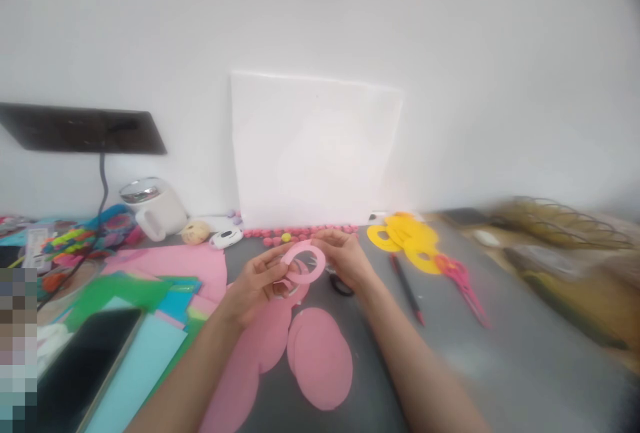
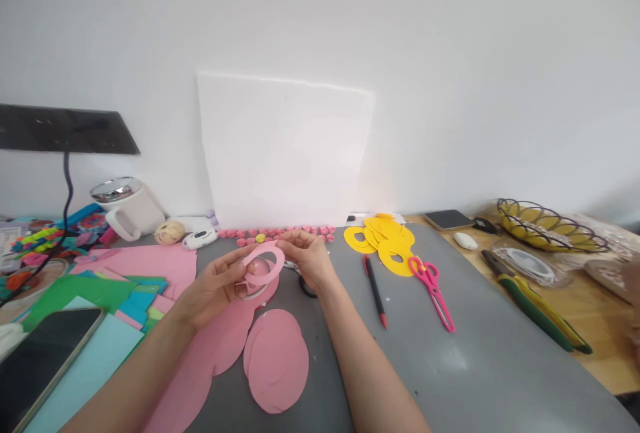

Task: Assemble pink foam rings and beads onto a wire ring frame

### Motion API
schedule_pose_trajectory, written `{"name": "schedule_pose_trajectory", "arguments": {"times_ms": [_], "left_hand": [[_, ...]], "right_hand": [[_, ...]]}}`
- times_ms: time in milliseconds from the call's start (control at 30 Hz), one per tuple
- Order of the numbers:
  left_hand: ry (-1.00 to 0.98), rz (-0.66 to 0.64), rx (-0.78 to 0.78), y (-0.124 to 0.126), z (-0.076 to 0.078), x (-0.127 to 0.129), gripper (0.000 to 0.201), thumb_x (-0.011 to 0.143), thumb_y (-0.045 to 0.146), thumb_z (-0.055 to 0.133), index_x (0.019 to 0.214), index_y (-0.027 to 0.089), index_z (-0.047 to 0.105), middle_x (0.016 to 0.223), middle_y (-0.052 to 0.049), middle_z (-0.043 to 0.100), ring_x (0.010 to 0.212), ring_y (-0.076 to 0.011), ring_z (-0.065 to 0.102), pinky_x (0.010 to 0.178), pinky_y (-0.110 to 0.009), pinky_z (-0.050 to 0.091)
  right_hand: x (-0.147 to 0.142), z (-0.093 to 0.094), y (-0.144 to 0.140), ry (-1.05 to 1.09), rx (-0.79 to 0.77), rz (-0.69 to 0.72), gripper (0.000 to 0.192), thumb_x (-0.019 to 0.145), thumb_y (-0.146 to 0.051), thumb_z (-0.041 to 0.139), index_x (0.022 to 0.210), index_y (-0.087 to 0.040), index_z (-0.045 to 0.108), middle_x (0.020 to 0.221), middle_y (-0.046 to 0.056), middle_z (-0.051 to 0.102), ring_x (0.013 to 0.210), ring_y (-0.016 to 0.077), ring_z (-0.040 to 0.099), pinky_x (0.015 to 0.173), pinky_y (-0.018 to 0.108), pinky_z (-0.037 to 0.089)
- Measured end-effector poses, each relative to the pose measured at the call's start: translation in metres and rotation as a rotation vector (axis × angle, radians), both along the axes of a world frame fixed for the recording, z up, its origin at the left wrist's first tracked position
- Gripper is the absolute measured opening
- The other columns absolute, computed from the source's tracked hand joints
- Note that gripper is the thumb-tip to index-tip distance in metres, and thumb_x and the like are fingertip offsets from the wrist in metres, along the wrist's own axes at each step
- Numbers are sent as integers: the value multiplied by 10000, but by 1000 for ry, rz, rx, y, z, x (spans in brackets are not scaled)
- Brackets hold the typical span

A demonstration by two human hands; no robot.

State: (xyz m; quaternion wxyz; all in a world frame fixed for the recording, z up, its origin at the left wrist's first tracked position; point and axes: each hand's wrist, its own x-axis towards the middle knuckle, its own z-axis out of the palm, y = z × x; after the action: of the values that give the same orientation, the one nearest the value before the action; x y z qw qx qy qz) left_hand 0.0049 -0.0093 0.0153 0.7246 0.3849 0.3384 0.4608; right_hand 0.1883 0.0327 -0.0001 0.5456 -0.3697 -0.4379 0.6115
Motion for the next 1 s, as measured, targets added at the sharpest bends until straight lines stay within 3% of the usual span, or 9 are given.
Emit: {"name": "schedule_pose_trajectory", "arguments": {"times_ms": [400, 800, 1000], "left_hand": [[-27, 17, -12, 1, -6, -2, 425, 720, 217, 704, 1135, 180, 621, 751, -38, 646, 558, -85, 526, 536, -223, 411], [3, -46, 7, 1, -2, 0, 387, 749, 251, 674, 1117, 137, 635, 741, -36, 613, 560, -73, 495, 515, -201, 393], [17, -38, 7, 1, -3, 0, 391, 750, 254, 672, 1125, 151, 632, 791, -46, 614, 562, -68, 484, 517, -194, 396]], "right_hand": [[-1, 3, -1, 24, -22, 18, 235, 589, -309, 771, 768, -169, 711, 746, 30, 705, 646, 128, 615, 628, 255, 468], [-1, 3, -2, -29, -1, 13, 218, 560, -299, 789, 669, -160, 661, 617, -6, 651, 558, 107, 570, 576, 246, 453], [-2, 2, -1, -13, 18, 18, 237, 556, -295, 792, 691, -157, 655, 660, 1, 660, 584, 105, 576, 572, 229, 455]]}}
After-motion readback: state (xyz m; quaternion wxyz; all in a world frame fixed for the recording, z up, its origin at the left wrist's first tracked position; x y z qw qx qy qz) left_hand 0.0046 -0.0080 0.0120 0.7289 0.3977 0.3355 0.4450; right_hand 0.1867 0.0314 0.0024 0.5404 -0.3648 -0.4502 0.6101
